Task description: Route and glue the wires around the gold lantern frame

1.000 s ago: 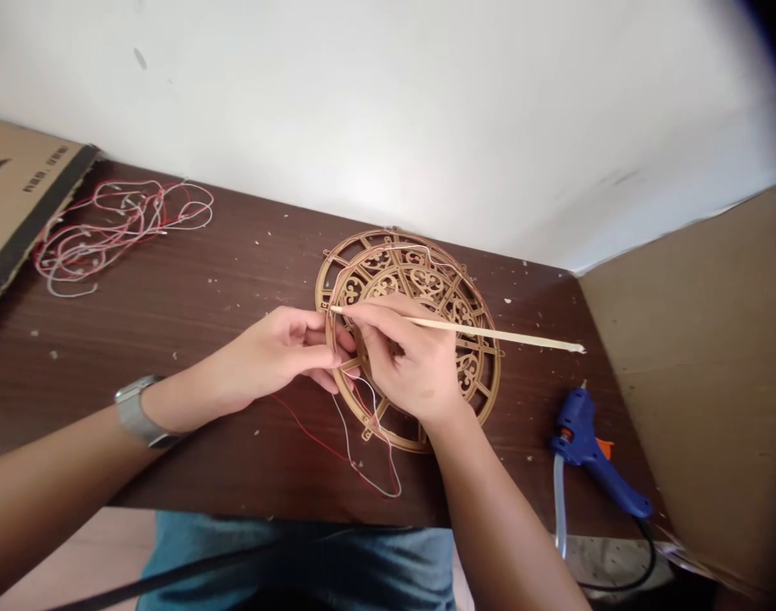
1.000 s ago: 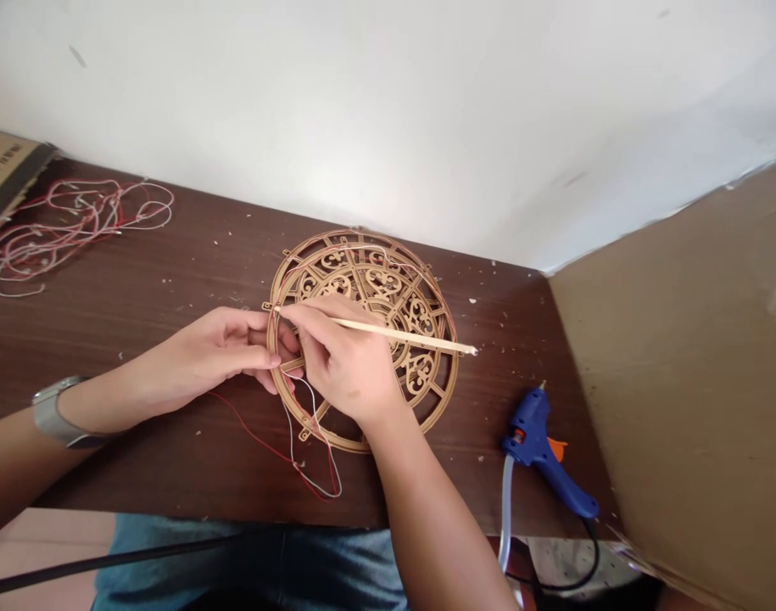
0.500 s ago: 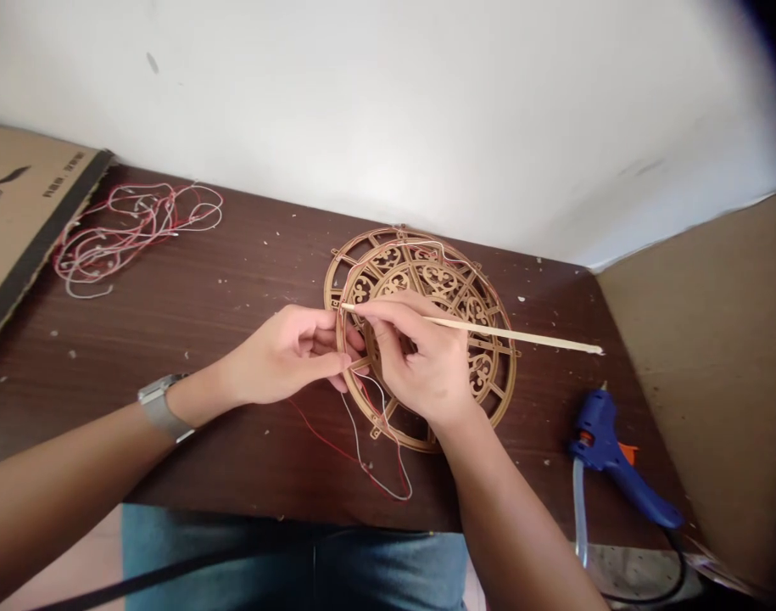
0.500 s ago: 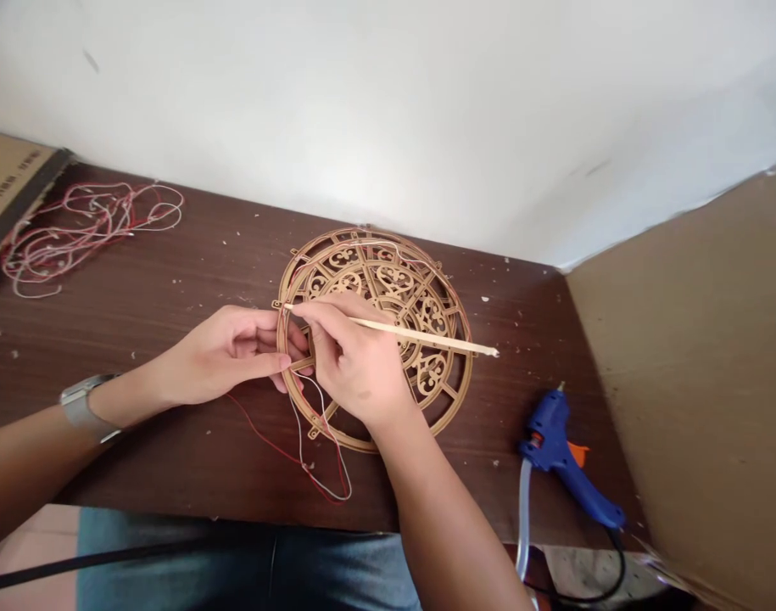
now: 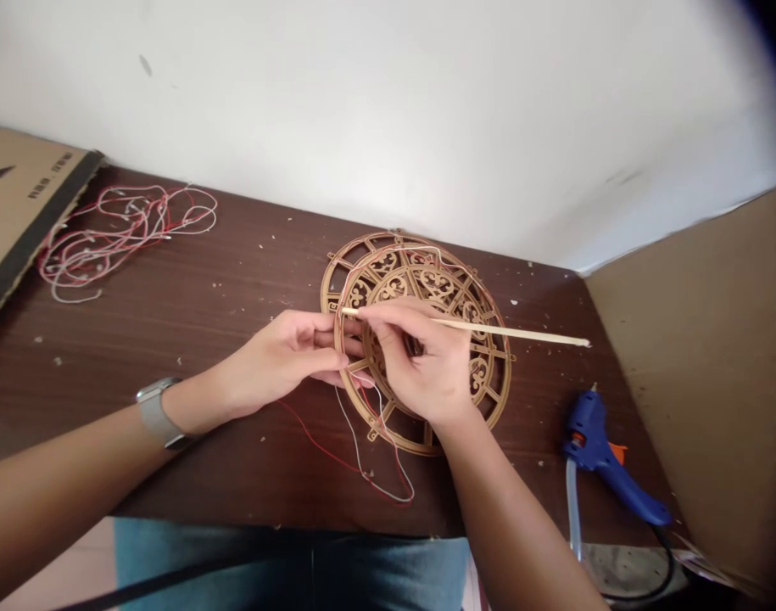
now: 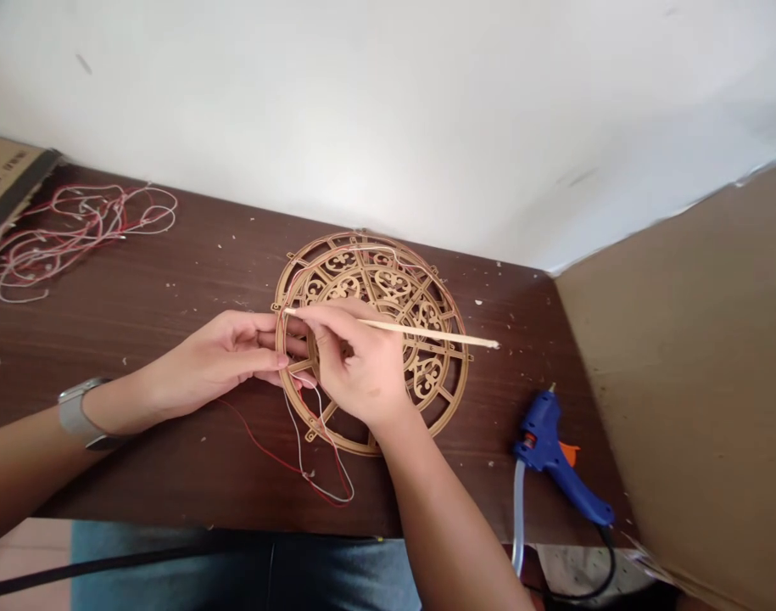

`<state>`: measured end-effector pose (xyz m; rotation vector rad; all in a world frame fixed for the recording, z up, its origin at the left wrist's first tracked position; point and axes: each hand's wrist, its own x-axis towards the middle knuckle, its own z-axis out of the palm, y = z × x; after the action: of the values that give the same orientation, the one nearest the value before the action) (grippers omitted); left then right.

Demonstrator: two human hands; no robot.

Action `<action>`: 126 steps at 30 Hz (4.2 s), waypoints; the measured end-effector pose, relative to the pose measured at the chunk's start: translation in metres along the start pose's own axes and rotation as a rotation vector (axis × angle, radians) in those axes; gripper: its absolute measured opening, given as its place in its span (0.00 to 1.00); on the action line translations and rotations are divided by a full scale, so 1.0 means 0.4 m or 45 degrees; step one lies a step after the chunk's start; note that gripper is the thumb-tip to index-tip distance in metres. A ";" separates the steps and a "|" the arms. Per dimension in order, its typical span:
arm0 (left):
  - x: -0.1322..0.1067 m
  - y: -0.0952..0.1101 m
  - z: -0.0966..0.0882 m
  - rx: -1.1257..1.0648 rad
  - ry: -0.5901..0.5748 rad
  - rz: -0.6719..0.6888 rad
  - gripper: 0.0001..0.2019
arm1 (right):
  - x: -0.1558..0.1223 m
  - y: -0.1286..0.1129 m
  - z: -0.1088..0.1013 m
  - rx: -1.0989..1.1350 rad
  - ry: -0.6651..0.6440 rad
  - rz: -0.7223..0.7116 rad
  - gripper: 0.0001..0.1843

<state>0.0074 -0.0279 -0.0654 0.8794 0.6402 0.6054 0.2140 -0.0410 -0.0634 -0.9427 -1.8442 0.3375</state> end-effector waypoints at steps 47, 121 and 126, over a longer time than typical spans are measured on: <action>0.015 0.032 0.033 0.191 0.240 -0.047 0.20 | -0.205 -0.154 -0.098 -0.061 -0.002 0.401 0.06; 0.007 0.045 0.044 0.227 0.267 -0.061 0.14 | -0.227 -0.148 -0.101 0.086 -0.033 0.447 0.08; 0.007 0.043 0.042 0.226 0.262 -0.043 0.16 | -0.225 -0.148 -0.099 0.089 -0.025 0.429 0.09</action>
<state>0.0178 -0.0257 -0.0437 0.9773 0.9034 0.6200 0.2395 -0.1529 -0.0680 -1.2061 -1.6767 0.6147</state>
